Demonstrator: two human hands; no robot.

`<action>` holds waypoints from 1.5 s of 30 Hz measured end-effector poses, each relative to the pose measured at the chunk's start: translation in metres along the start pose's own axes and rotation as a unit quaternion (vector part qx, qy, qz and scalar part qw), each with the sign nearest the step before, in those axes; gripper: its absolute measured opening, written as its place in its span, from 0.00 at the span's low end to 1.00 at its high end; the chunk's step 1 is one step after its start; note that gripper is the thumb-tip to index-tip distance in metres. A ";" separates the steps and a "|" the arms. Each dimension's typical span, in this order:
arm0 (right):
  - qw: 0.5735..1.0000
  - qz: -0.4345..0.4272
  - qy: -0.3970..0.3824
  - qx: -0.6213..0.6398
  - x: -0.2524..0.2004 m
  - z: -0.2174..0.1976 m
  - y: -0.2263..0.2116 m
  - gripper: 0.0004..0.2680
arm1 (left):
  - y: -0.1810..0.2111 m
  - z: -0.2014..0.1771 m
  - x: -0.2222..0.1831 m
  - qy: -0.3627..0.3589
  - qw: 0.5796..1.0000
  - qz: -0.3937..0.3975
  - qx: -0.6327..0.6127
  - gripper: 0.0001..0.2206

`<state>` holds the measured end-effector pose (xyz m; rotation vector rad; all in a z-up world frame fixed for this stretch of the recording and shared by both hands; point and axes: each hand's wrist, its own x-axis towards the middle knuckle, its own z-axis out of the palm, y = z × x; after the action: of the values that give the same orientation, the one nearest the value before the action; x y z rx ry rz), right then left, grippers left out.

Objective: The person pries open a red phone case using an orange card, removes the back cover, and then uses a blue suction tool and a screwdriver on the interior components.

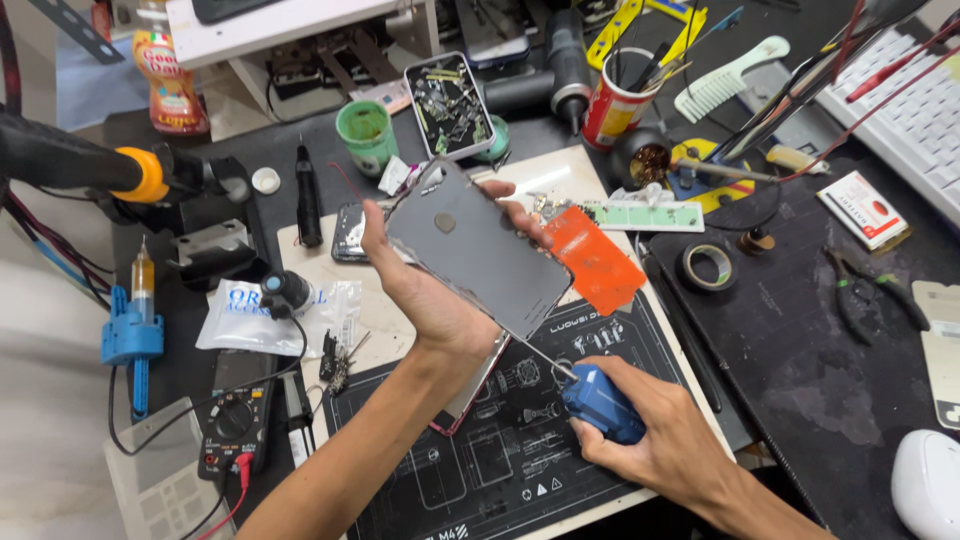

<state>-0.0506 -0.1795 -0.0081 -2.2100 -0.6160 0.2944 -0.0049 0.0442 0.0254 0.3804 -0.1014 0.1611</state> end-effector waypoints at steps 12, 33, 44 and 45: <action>0.999 0.029 -0.010 0.021 0.005 0.001 -0.016 0.20 | -0.007 -0.002 -0.004 0.016 1.000 -0.018 0.016 0.42; 0.995 0.066 -0.042 0.058 0.016 -0.012 -0.015 0.21 | 0.002 -0.005 0.009 0.040 0.999 -0.020 -0.028 0.32; 0.998 0.050 -0.030 0.038 0.020 -0.017 -0.014 0.22 | 0.004 -0.008 0.011 0.036 0.999 -0.022 -0.024 0.25; 0.998 0.049 -0.029 0.038 0.021 -0.017 -0.014 0.22 | 0.004 -0.009 0.011 0.025 0.999 -0.020 -0.020 0.25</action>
<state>-0.0305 -0.1723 0.0135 -2.1692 -0.5200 0.4273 0.0058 0.0525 0.0203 0.3375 -0.0470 0.1289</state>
